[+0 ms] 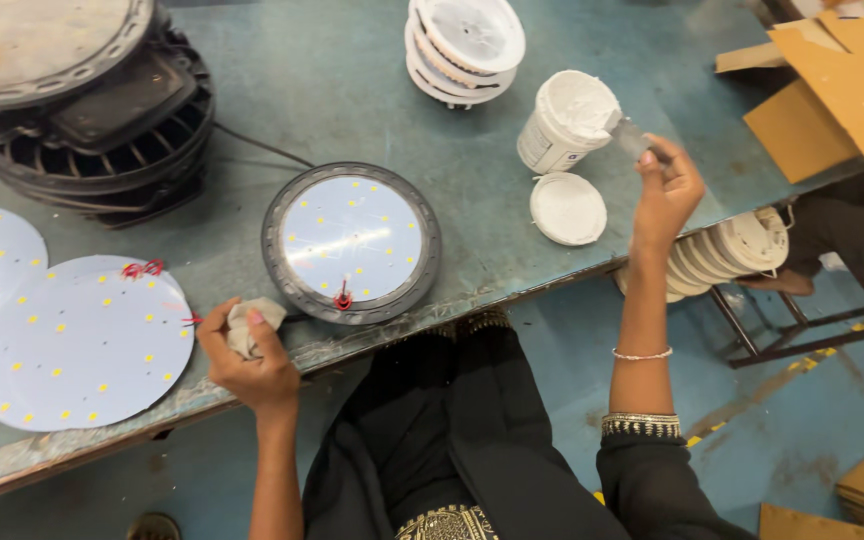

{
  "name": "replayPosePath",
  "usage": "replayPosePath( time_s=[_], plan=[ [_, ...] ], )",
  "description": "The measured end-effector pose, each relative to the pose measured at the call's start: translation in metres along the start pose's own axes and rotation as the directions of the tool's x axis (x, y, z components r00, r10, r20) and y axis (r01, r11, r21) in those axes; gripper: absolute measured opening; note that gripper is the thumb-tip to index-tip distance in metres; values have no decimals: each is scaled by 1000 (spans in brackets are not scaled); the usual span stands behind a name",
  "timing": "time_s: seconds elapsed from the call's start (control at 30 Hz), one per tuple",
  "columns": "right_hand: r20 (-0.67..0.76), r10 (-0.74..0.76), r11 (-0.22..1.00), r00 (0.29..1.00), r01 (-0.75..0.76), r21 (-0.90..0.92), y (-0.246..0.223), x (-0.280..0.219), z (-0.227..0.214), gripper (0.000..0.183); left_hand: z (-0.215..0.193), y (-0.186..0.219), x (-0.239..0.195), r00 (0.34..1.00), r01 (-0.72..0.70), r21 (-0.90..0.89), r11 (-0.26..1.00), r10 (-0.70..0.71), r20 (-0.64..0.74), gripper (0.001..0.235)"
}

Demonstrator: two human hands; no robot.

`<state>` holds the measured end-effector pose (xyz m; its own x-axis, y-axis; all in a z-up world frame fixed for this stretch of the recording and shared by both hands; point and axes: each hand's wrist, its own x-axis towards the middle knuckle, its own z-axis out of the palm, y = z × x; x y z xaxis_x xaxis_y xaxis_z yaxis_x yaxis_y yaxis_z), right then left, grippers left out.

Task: The person applies a white thermal paste onto a metal light fixture base, then places an LED board onto the paste and wipes the edges with a cloth.

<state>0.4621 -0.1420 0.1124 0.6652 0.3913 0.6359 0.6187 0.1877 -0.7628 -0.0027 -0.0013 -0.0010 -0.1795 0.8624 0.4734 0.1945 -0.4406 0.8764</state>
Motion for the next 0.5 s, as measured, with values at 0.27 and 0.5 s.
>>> replayPosePath(
  time_s=[0.27,0.5],
  plan=[
    [2,-60,984,998,59,-165,-3,-22,16,25,0,-3,0,1000,-15,-17,1000,15,9,25],
    [123,-278,885,953,304,-352,-18,-39,40,34,-1,-2,-2,1000,-1,4,1000,1,15,25]
  ],
)
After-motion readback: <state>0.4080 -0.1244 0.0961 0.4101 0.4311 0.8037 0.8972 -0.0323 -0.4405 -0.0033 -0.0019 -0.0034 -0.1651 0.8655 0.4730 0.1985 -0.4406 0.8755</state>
